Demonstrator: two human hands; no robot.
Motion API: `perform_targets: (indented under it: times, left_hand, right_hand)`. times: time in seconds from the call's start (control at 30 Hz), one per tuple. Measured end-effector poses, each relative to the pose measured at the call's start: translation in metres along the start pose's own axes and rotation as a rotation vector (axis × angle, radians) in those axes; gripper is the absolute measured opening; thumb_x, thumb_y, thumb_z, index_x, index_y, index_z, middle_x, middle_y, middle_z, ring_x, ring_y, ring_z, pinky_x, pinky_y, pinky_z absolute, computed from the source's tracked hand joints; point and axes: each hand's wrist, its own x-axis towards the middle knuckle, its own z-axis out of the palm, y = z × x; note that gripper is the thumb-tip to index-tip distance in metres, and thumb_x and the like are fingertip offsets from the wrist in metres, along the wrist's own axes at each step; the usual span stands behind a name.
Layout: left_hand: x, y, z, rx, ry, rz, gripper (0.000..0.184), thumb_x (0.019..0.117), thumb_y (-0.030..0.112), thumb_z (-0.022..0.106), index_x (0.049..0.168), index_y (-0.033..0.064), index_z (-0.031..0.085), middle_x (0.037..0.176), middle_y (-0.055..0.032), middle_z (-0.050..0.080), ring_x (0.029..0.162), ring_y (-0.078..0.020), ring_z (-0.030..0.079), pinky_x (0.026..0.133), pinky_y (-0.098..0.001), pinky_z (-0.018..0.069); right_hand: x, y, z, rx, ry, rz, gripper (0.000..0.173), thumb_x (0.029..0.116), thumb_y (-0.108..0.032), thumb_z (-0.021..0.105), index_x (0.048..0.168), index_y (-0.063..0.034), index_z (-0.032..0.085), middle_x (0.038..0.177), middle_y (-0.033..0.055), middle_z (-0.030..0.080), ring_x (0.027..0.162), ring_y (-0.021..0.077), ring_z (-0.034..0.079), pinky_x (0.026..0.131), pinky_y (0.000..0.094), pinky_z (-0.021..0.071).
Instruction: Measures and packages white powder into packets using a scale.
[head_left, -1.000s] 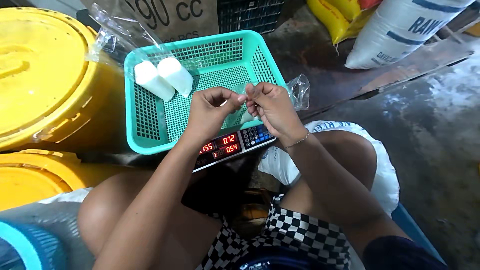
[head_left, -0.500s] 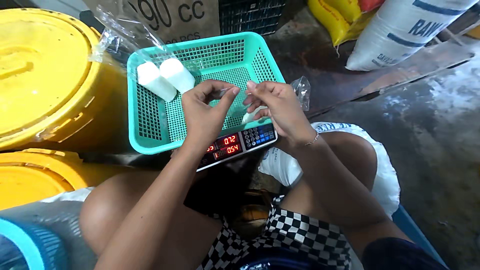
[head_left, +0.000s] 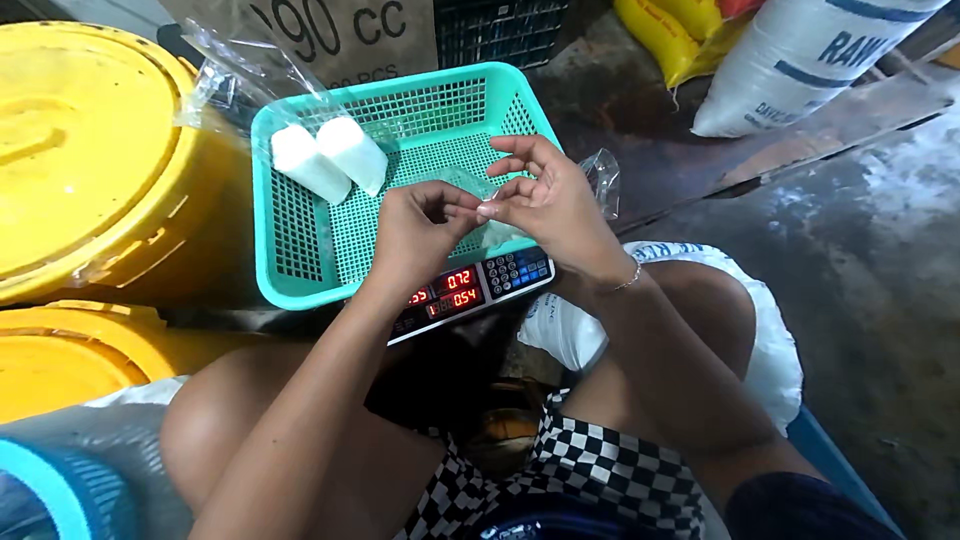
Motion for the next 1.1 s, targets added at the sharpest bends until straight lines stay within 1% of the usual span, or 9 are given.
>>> perform_targets:
  times: [0.1, 0.17, 0.23, 0.37, 0.57, 0.87, 0.97, 1.03, 1.1]
  left_hand:
    - [0.001, 0.001, -0.002, -0.117, 0.109, -0.088, 0.019, 0.0811, 0.005, 0.085, 0.096, 0.0048, 0.073, 0.079, 0.0033, 0.073, 0.069, 0.0004, 0.067, 0.067, -0.0177, 0.0565]
    - [0.002, 0.004, -0.002, -0.196, 0.168, -0.14, 0.02, 0.081, 0.003, 0.084, 0.096, 0.0054, 0.071, 0.078, 0.0046, 0.073, 0.069, 0.0, 0.067, 0.069, -0.0185, 0.0572]
    - [0.002, 0.004, -0.001, -0.216, 0.159, -0.139, 0.019, 0.0824, 0.002, 0.082, 0.098, 0.0044, 0.072, 0.079, 0.0042, 0.074, 0.07, -0.0006, 0.068, 0.071, -0.019, 0.0578]
    - [0.001, 0.002, 0.0, -0.176, 0.052, -0.088, 0.018, 0.0852, 0.002, 0.08, 0.102, 0.0022, 0.074, 0.084, 0.0012, 0.076, 0.074, -0.0017, 0.071, 0.073, -0.0195, 0.0597]
    - [0.003, 0.002, -0.003, -0.235, 0.015, -0.081, 0.016, 0.0869, 0.001, 0.077, 0.102, 0.0035, 0.072, 0.083, 0.0038, 0.074, 0.073, -0.0011, 0.069, 0.073, -0.0189, 0.0581]
    - [0.006, 0.004, -0.004, -0.499, 0.018, -0.278, 0.009, 0.0976, -0.002, 0.063, 0.1, 0.0057, 0.068, 0.082, 0.0046, 0.071, 0.074, -0.0035, 0.068, 0.076, -0.0215, 0.0591]
    - [0.008, -0.001, -0.007, -0.378, 0.114, -0.188, 0.008, 0.0972, 0.0, 0.064, 0.103, 0.0058, 0.067, 0.085, 0.0054, 0.069, 0.075, -0.0026, 0.066, 0.077, -0.0209, 0.058]
    - [0.008, -0.006, -0.009, -0.157, 0.144, -0.021, 0.01, 0.0955, 0.002, 0.067, 0.105, 0.0025, 0.067, 0.087, 0.0032, 0.068, 0.076, -0.001, 0.065, 0.075, -0.0186, 0.0562]
    - [0.007, -0.008, -0.009, 0.022, 0.109, 0.144, 0.011, 0.0945, 0.005, 0.069, 0.105, -0.0001, 0.069, 0.089, 0.0001, 0.069, 0.075, 0.0014, 0.064, 0.072, -0.0157, 0.0548]
  right_hand:
    - [-0.001, -0.002, -0.003, -0.048, 0.073, 0.07, 0.08, 0.0828, -0.003, 0.083, 0.15, -0.0017, 0.039, 0.131, 0.0144, 0.052, 0.087, 0.011, 0.068, 0.071, 0.0248, 0.0617]
    - [-0.001, 0.0, 0.001, -0.036, 0.152, 0.08, 0.077, 0.0875, -0.01, 0.08, 0.148, -0.0006, 0.033, 0.117, 0.0111, 0.058, 0.082, 0.0109, 0.067, 0.071, 0.0271, 0.0614]
    - [-0.002, 0.003, 0.005, 0.052, 0.13, 0.072, 0.071, 0.0907, -0.005, 0.074, 0.146, 0.0006, 0.03, 0.102, 0.008, 0.064, 0.081, 0.0116, 0.068, 0.074, 0.0286, 0.0613]
    - [0.0, 0.01, 0.011, 0.089, 0.117, 0.002, 0.063, 0.091, 0.007, 0.069, 0.144, 0.0053, 0.035, 0.093, 0.0073, 0.067, 0.078, 0.0103, 0.07, 0.077, 0.0256, 0.0611]
    - [0.001, 0.008, 0.004, 0.082, 0.104, 0.013, 0.052, 0.0876, 0.005, 0.074, 0.128, -0.0003, 0.042, 0.082, 0.0005, 0.066, 0.068, 0.0054, 0.066, 0.069, 0.0206, 0.0591]
    - [0.002, 0.005, -0.003, 0.094, 0.056, 0.022, 0.051, 0.0834, 0.005, 0.078, 0.121, -0.0038, 0.044, 0.077, -0.0024, 0.065, 0.065, 0.0043, 0.065, 0.067, 0.02, 0.0588]
    - [0.003, 0.002, -0.011, -0.086, 0.006, 0.07, 0.048, 0.0861, 0.003, 0.076, 0.124, -0.0015, 0.046, 0.076, -0.0007, 0.062, 0.061, 0.0031, 0.06, 0.061, 0.0175, 0.0542]
    - [0.003, 0.002, -0.014, -0.335, 0.006, 0.04, 0.048, 0.0856, 0.0, 0.074, 0.126, -0.0004, 0.049, 0.08, 0.0017, 0.06, 0.062, 0.0058, 0.057, 0.057, 0.02, 0.0508]
    - [0.001, 0.003, -0.012, -0.57, 0.016, -0.048, 0.05, 0.0834, -0.007, 0.078, 0.127, -0.0016, 0.055, 0.102, 0.0105, 0.065, 0.084, 0.0187, 0.065, 0.069, 0.0348, 0.0547]
